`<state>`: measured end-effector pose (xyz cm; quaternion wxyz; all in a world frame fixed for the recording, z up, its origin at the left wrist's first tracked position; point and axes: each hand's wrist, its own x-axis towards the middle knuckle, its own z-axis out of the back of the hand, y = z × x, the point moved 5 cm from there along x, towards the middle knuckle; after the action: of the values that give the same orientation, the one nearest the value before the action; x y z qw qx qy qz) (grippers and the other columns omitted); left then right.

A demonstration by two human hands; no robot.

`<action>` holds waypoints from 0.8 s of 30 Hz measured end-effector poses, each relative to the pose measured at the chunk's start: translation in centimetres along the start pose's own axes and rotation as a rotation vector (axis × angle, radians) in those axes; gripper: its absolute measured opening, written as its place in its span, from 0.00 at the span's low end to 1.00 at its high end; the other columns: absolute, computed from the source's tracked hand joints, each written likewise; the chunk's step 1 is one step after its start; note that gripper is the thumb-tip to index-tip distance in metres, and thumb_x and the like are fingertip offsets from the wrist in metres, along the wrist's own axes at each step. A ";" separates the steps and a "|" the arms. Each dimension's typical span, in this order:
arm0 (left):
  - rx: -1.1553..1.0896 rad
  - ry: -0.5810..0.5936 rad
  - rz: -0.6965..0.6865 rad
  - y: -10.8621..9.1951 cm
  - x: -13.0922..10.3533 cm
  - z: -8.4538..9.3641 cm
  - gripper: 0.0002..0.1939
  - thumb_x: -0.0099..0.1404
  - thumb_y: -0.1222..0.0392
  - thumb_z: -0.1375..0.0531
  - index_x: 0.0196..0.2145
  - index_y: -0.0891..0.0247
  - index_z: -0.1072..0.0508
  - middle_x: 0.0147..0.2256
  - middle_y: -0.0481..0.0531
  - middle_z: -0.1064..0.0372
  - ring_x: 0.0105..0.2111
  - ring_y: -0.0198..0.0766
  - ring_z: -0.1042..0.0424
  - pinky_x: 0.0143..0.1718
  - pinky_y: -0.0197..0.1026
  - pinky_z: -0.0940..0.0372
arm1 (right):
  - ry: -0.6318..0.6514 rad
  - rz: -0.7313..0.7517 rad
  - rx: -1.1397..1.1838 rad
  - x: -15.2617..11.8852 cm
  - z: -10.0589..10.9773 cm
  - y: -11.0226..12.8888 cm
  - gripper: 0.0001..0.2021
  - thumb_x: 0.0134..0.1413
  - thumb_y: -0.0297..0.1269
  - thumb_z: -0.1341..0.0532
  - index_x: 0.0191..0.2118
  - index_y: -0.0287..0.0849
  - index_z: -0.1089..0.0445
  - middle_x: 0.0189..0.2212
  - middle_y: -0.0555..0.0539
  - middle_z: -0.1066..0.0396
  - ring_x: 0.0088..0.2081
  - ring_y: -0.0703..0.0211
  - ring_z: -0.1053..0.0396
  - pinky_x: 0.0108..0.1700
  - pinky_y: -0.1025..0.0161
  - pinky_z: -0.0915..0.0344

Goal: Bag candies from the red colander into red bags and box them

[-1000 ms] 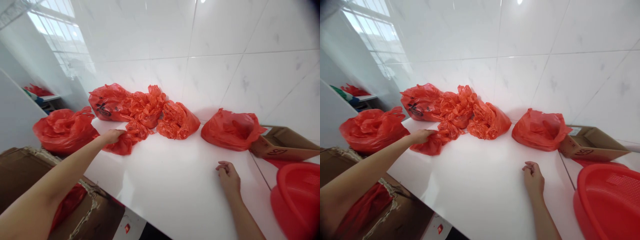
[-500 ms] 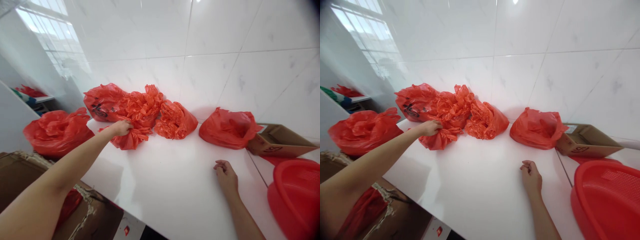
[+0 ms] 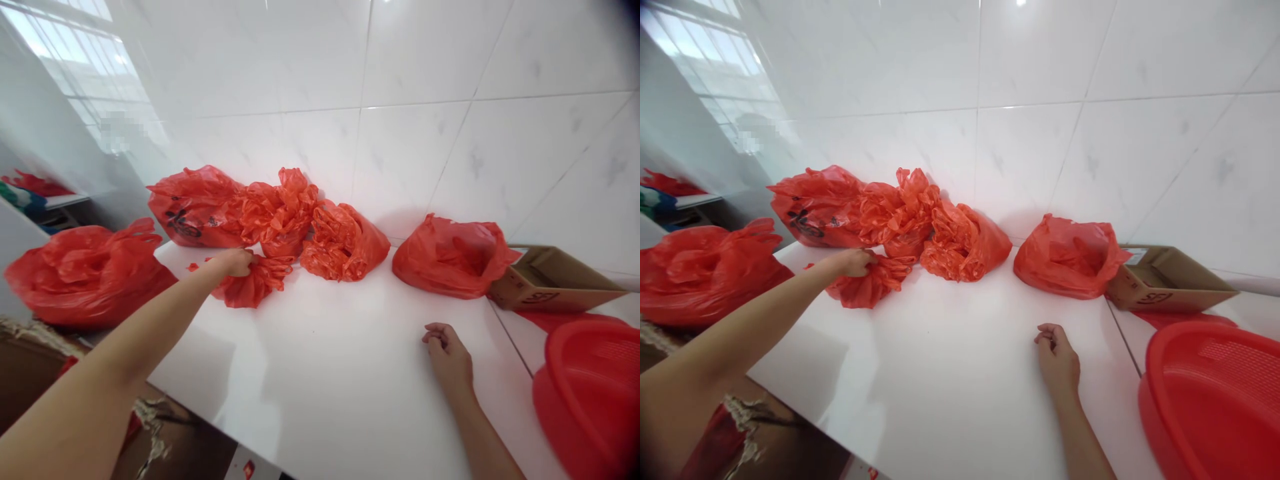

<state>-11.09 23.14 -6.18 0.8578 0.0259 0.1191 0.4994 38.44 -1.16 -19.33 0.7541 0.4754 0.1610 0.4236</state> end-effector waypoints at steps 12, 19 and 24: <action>0.134 -0.107 0.167 0.5 -3.4 1.9 0.25 0.56 0.62 0.44 0.53 0.59 0.27 0.51 0.61 0.33 0.51 0.60 0.35 0.54 0.58 0.45 | 0.031 -0.040 -0.053 0.0 -0.2 0.4 0.12 0.47 0.39 0.47 0.37 0.48 0.31 0.30 0.52 0.25 0.32 0.56 0.30 0.35 0.62 0.40; 0.012 -0.080 0.229 -2.2 -4.8 2.0 0.25 0.56 0.66 0.44 0.53 0.64 0.33 0.56 0.66 0.38 0.54 0.61 0.38 0.51 0.60 0.42 | 0.038 -0.052 -0.078 -0.1 -0.1 0.6 0.12 0.46 0.39 0.47 0.36 0.49 0.30 0.30 0.53 0.25 0.29 0.58 0.31 0.33 0.63 0.40; -0.060 -0.098 0.163 -8.2 -6.6 2.6 0.24 0.60 0.65 0.46 0.55 0.67 0.36 0.60 0.70 0.44 0.59 0.65 0.45 0.55 0.68 0.50 | 0.054 -0.075 -0.089 -0.2 0.0 0.6 0.11 0.47 0.40 0.48 0.36 0.50 0.30 0.31 0.54 0.25 0.29 0.58 0.32 0.32 0.63 0.41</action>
<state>-6.63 13.57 -3.82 0.8195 0.0344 0.0595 0.5689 38.04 -1.16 -18.87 0.7852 0.4235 0.1800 0.4145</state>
